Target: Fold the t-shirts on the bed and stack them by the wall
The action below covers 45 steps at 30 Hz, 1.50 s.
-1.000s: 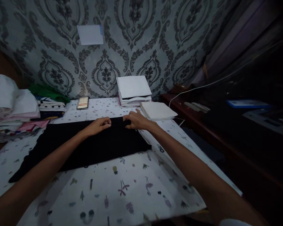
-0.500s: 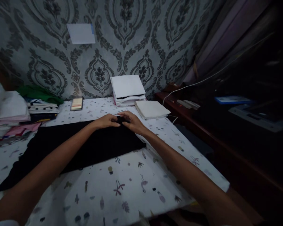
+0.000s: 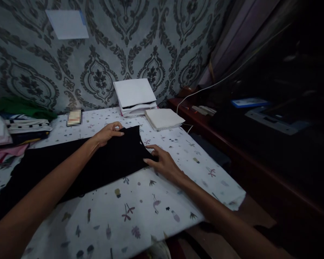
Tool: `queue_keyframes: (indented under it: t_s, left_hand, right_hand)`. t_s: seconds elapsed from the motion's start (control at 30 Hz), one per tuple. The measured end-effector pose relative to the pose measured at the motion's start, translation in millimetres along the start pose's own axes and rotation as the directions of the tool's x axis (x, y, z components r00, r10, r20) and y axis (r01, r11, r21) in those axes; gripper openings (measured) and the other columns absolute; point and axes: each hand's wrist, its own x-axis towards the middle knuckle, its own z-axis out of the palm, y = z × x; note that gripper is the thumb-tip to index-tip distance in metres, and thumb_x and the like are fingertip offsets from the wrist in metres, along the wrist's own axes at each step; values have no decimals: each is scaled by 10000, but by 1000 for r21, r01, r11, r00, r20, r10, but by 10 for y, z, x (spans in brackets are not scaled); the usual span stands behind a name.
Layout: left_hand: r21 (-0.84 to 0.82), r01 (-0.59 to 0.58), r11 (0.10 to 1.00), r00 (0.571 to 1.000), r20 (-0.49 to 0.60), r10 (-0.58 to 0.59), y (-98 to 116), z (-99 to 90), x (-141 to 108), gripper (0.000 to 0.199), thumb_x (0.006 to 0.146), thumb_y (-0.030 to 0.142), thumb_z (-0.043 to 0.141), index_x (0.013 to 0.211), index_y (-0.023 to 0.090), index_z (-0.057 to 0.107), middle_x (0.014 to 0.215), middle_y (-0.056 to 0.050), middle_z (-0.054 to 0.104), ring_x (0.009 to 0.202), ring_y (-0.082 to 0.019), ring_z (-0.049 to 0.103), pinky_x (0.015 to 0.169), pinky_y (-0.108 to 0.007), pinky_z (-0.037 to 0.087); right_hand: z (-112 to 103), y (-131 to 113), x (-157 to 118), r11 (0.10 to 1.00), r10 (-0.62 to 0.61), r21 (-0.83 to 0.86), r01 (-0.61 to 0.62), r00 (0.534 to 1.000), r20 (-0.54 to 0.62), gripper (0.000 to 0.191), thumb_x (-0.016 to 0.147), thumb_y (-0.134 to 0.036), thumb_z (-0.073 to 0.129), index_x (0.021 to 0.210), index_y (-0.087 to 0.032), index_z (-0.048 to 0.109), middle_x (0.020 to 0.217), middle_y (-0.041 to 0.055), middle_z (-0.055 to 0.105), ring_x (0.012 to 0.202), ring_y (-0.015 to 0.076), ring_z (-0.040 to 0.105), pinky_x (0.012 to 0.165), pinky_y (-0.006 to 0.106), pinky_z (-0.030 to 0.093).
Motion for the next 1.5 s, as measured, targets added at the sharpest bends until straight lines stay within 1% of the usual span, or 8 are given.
queue_keyframes:
  t_s: [0.4, 0.7, 0.8, 0.9, 1.0, 1.13, 1.33, 1.5]
  left_hand:
    - [11, 8, 1000, 998, -57, -8, -244, -54, 196, 431, 534, 282, 795, 886, 219, 556, 1043, -45, 661, 1081, -258, 583, 856, -340, 429]
    - [-49, 24, 999, 999, 30, -23, -287, -107, 264, 408, 543, 250, 782, 911, 198, 612, 973, -32, 696, 929, -200, 609, 883, -356, 416]
    - [-13, -5, 1000, 999, 45, 6, -278, -109, 308, 324, 559, 237, 763, 853, 187, 636, 918, -19, 686, 924, -191, 602, 914, -355, 400]
    - [-24, -4, 1000, 999, 47, 5, -269, -91, 356, 305, 561, 236, 772, 836, 182, 652, 880, -7, 674, 885, -176, 597, 891, -339, 406]
    - [-89, 3, 996, 999, 37, 0, -264, -62, 401, 308, 534, 201, 787, 813, 170, 662, 831, 0, 670, 841, -158, 597, 848, -309, 423]
    - [-170, 4, 985, 1000, 7, -3, -280, -42, 463, 293, 527, 146, 775, 793, 164, 653, 810, 10, 658, 786, -129, 612, 789, -269, 443]
    - [-441, -16, 897, 991, -128, -46, -282, -139, 445, 351, 536, 151, 795, 833, 171, 609, 946, -19, 645, 887, -198, 712, 644, -218, 451]
    - [-213, 5, 977, 985, -167, -41, -285, -364, 235, 275, 640, 259, 755, 859, 178, 609, 921, -28, 661, 821, -180, 700, 564, -204, 408]
  right_hand:
    - [-65, 106, -96, 998, -44, -49, 45, 999, 20, 350, 869, -274, 560, 1214, -224, 591, 722, -46, 565, 598, 122, 523, 634, 271, 426]
    - [-102, 57, -76, 953, -162, -268, 145, 986, -44, 240, 877, -289, 587, 1095, -234, 671, 856, 19, 643, 780, 186, 607, 730, 330, 479]
    - [1, -187, 62, 868, -338, -414, 274, 937, -87, 210, 914, -263, 564, 1089, -194, 657, 1004, 82, 667, 951, 228, 607, 832, 369, 481]
    - [237, -441, 359, 763, -441, -474, 439, 890, 114, 159, 940, -223, 550, 1043, -174, 661, 1008, 88, 652, 961, 214, 590, 855, 350, 473]
    - [509, -497, 696, 688, -408, -540, 485, 874, 266, 108, 931, -235, 593, 963, -163, 666, 986, 86, 626, 950, 220, 562, 858, 357, 462]
    - [733, -305, 913, 688, -385, -603, 404, 908, 169, 121, 912, -254, 636, 1003, -175, 641, 1046, 85, 582, 955, 229, 524, 879, 378, 455]
    - [765, -170, 888, 720, -397, -587, 371, 913, 90, 266, 910, -270, 631, 1146, -146, 615, 1138, 122, 581, 1026, 266, 515, 934, 421, 465]
    - [789, -137, 924, 720, -386, -592, 362, 918, 91, 380, 931, -294, 587, 1275, -135, 592, 1261, 157, 575, 1150, 297, 516, 980, 462, 459]
